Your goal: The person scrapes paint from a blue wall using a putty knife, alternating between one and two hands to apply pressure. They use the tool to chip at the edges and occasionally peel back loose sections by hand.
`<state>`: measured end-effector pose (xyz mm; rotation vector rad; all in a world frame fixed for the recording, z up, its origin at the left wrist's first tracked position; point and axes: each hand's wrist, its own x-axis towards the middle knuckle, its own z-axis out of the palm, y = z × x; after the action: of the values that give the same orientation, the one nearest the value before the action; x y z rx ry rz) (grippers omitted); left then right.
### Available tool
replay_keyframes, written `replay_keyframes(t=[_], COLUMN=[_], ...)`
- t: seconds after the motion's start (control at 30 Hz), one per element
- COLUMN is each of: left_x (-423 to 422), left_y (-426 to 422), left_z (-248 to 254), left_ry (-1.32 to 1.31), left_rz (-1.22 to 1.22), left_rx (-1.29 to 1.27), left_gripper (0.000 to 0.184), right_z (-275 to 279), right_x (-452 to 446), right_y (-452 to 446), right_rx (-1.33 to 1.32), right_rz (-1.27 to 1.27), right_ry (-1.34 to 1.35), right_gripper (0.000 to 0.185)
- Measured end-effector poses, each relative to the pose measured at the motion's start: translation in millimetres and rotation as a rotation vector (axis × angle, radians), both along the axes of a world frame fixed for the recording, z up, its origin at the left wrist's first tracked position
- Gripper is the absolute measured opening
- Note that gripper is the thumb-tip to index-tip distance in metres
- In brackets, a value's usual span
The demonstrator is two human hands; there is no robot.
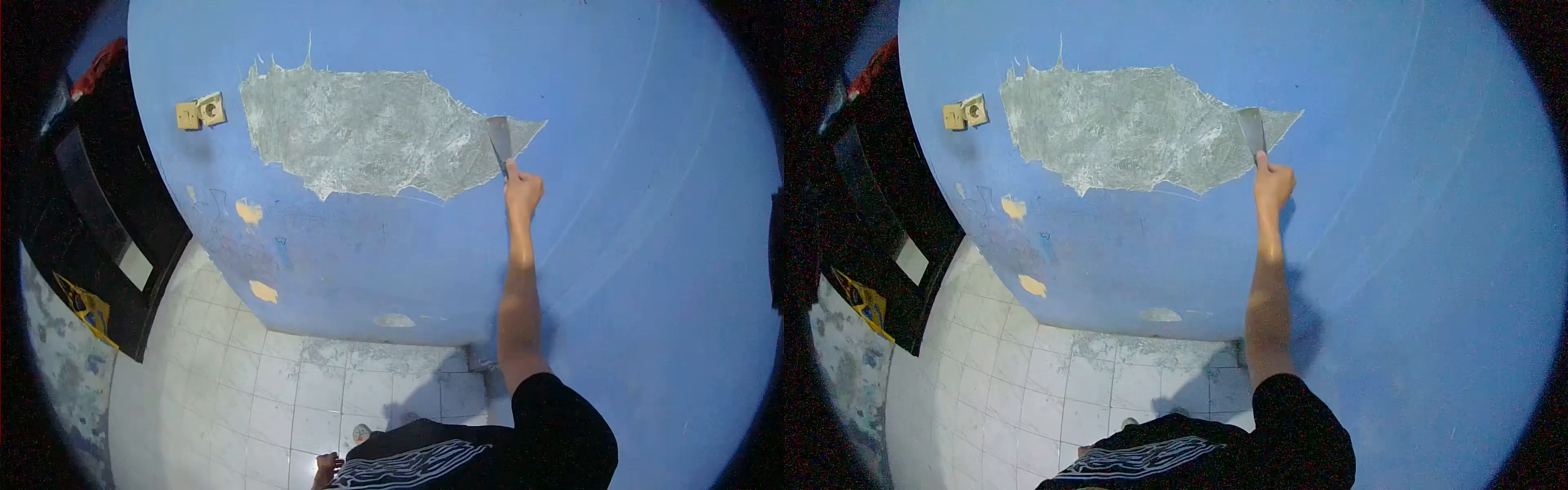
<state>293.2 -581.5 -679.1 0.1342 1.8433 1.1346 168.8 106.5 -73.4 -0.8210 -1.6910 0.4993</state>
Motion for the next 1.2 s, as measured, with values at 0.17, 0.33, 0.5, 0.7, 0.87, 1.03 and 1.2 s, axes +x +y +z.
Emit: replay_keyframes(t=[0.17,0.33,0.5,0.7,0.87,1.03,1.2], left_x=[-14,-28,-26,-24,-25,-26,-19], left_y=[19,18,17,20,9,-7,-4], left_z=[-2,-1,-1,7,0,-16,6], left_ry=[-0.432,-0.400,-0.356,-0.447,0.633,-0.613,0.223], left_rz=[0.488,0.503,0.474,0.675,-0.661,0.472,0.038], left_rx=[-0.102,-0.099,0.001,-0.081,-0.401,0.118,-0.117], left_gripper=[0.018,0.021,0.023,0.025,0.020,0.021,0.020], right_z=[-2,12,6,-7,-24,-47,-24], right_x=[2,-9,-6,-4,-26,-15,-55], right_y=[-20,-14,-23,-16,-31,-45,-28], right_rx=[-0.019,-0.005,-0.045,-0.072,-0.064,-0.050,-0.051], right_rz=[0.008,-0.035,0.035,0.033,0.004,0.012,-0.080], right_ry=[0.117,0.058,0.097,0.148,0.143,0.144,0.193], right_gripper=[0.053,0.053,0.054,0.054,0.053,0.055,0.055])
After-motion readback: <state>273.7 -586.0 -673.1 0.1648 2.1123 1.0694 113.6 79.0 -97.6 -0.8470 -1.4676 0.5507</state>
